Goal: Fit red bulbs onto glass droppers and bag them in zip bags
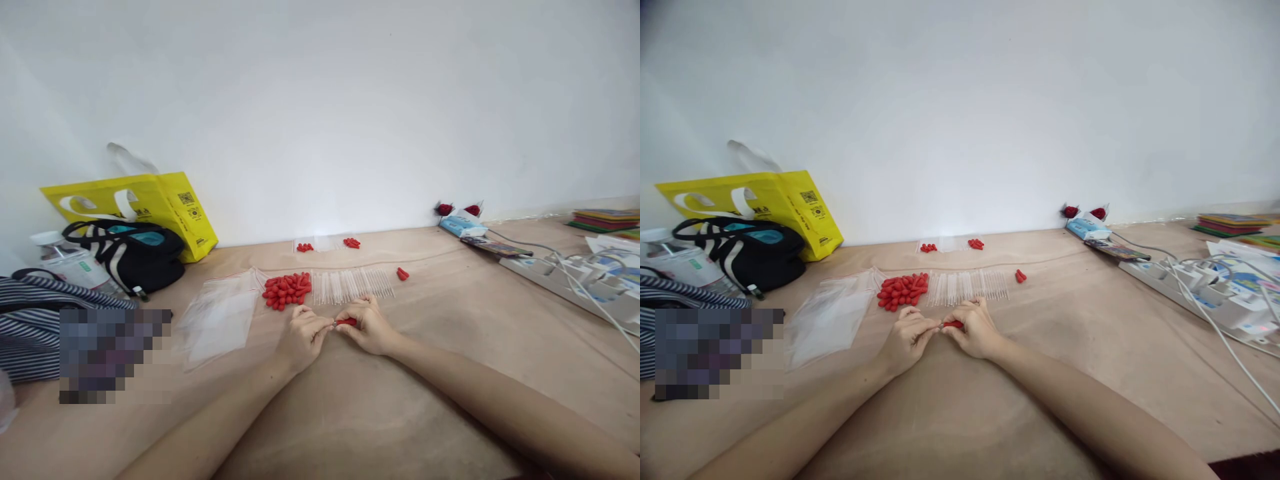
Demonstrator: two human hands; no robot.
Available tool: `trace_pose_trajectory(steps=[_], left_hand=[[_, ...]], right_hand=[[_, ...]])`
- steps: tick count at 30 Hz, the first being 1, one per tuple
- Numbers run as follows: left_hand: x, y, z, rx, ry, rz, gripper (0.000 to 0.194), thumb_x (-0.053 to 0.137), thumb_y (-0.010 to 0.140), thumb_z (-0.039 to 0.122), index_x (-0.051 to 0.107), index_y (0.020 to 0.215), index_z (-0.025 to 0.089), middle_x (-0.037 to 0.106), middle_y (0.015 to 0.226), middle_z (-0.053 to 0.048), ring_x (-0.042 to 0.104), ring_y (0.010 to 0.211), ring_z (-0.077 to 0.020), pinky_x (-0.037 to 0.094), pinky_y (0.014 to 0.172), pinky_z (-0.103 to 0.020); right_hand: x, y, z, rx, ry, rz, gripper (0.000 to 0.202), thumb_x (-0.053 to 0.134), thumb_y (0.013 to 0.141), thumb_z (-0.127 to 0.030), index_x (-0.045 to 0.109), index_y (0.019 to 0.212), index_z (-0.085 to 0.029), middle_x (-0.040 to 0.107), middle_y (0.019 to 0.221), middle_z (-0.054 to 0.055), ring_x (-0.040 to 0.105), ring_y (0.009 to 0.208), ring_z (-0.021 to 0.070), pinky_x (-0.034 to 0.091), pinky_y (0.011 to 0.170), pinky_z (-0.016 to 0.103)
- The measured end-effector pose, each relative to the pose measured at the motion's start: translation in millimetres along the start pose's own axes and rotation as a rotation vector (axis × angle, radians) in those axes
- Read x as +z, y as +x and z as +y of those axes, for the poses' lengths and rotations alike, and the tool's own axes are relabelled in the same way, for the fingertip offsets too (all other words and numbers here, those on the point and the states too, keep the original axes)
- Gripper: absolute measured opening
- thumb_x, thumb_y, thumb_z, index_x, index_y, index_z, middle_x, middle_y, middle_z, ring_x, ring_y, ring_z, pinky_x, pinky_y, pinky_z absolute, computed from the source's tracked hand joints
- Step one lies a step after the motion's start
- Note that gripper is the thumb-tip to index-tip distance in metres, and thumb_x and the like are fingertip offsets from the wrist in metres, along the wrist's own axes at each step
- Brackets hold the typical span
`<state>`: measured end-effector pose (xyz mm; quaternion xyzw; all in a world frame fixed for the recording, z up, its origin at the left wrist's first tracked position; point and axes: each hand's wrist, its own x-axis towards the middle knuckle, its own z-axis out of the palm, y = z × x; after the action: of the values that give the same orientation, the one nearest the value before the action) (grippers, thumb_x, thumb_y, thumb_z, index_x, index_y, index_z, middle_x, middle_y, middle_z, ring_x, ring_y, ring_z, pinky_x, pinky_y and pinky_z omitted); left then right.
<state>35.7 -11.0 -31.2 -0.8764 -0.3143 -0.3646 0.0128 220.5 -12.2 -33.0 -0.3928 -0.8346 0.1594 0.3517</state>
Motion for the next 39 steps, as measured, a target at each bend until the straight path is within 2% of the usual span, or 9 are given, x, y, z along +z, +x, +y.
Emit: trace_pose_trajectory(steps=[7, 12, 16, 22, 25, 28, 32, 35, 39], left_hand=[[0.6, -2.0, -0.2, 0.007, -0.015, 0.016, 0.016, 0.048, 0.083, 0.015, 0.064, 0.080, 0.018, 0.069, 0.067, 0.000, 0.056, 0.053, -0.0111, 0.037, 0.076, -0.035], [-0.9, -1.2, -2.2, -0.053, -0.012, -0.025, 0.018, 0.047, 0.086, 0.024, 0.064, 0.083, 0.020, 0.069, 0.068, 0.000, 0.057, 0.055, -0.0111, 0.036, 0.081, -0.036], [-4.5, 0.1, -6.3, -0.049, 0.052, -0.065, 0.022, 0.047, 0.086, 0.033, 0.064, 0.086, 0.020, 0.069, 0.068, -0.001, 0.058, 0.060, -0.0128, 0.034, 0.085, -0.038], [-9.3, 0.1, -6.1, -0.021, 0.098, -0.088, 0.028, 0.043, 0.088, 0.032, 0.065, 0.075, 0.021, 0.066, 0.063, 0.001, 0.055, 0.059, -0.0122, 0.033, 0.081, -0.035], [-9.8, 1.1, -3.7, -0.053, 0.087, -0.029, 0.031, 0.041, 0.088, 0.035, 0.064, 0.075, 0.020, 0.063, 0.056, 0.002, 0.053, 0.055, -0.0115, 0.034, 0.080, -0.034], [-9.4, 2.8, -1.4, -0.108, 0.050, 0.004, 0.033, 0.039, 0.089, 0.033, 0.064, 0.072, 0.019, 0.057, 0.051, 0.003, 0.050, 0.051, -0.0105, 0.036, 0.078, -0.033], [-6.8, 4.1, 1.9, -0.141, 0.021, -0.008, 0.033, 0.040, 0.088, 0.031, 0.063, 0.069, 0.019, 0.054, 0.049, 0.004, 0.048, 0.049, -0.0097, 0.037, 0.077, -0.032], [-4.8, 4.6, 4.8, -0.151, 0.016, -0.015, 0.035, 0.040, 0.088, 0.031, 0.062, 0.064, 0.019, 0.052, 0.047, 0.004, 0.046, 0.048, -0.0096, 0.038, 0.075, -0.031], [-6.0, 6.1, 8.3, -0.145, -0.040, -0.009, 0.032, 0.041, 0.087, 0.031, 0.063, 0.067, 0.019, 0.054, 0.050, 0.003, 0.049, 0.051, -0.0107, 0.040, 0.075, -0.031]], right_hand=[[3.9, 3.4, 3.5, 0.035, 0.031, -0.032, 0.008, 0.059, 0.076, -0.029, 0.063, 0.076, -0.022, 0.065, 0.074, -0.001, 0.055, 0.073, 0.0133, 0.023, 0.084, 0.035], [1.5, 4.7, 4.9, 0.093, 0.087, -0.039, 0.014, 0.056, 0.079, -0.033, 0.065, 0.075, -0.024, 0.067, 0.074, -0.002, 0.056, 0.074, 0.0132, 0.018, 0.090, 0.039], [-7.9, 3.1, 8.6, 0.071, 0.009, -0.003, 0.012, 0.056, 0.079, -0.030, 0.064, 0.075, -0.024, 0.067, 0.074, -0.002, 0.055, 0.075, 0.0137, 0.015, 0.092, 0.041], [-15.7, 0.6, 13.2, -0.029, -0.023, -0.059, 0.013, 0.054, 0.081, -0.030, 0.065, 0.076, -0.025, 0.066, 0.073, -0.001, 0.054, 0.079, 0.0158, 0.015, 0.092, 0.045], [-13.3, 0.2, 15.6, 0.079, 0.113, 0.011, 0.019, 0.060, 0.075, -0.038, 0.065, 0.090, -0.027, 0.067, 0.080, 0.001, 0.055, 0.081, 0.0169, 0.022, 0.091, 0.044], [-10.3, 0.8, 16.5, 0.242, 0.386, 0.100, 0.051, 0.069, 0.062, -0.045, 0.057, 0.106, -0.022, 0.066, 0.083, 0.003, 0.055, 0.071, 0.0150, 0.039, 0.075, 0.034], [-3.7, 3.8, 9.7, 0.356, 0.685, 0.086, 0.042, 0.068, 0.060, -0.050, 0.059, 0.086, -0.018, 0.064, 0.070, 0.001, 0.051, 0.056, 0.0103, 0.041, 0.059, 0.026], [6.5, 5.7, -0.5, 0.385, 0.821, 0.099, 0.040, 0.066, 0.060, -0.054, 0.059, 0.077, -0.019, 0.064, 0.070, 0.001, 0.056, 0.062, 0.0119, 0.044, 0.065, 0.027], [16.6, 9.6, -7.8, 0.379, 0.922, 0.175, 0.042, 0.063, 0.062, -0.057, 0.059, 0.080, -0.019, 0.066, 0.080, 0.005, 0.059, 0.077, 0.0166, 0.045, 0.073, 0.030]])
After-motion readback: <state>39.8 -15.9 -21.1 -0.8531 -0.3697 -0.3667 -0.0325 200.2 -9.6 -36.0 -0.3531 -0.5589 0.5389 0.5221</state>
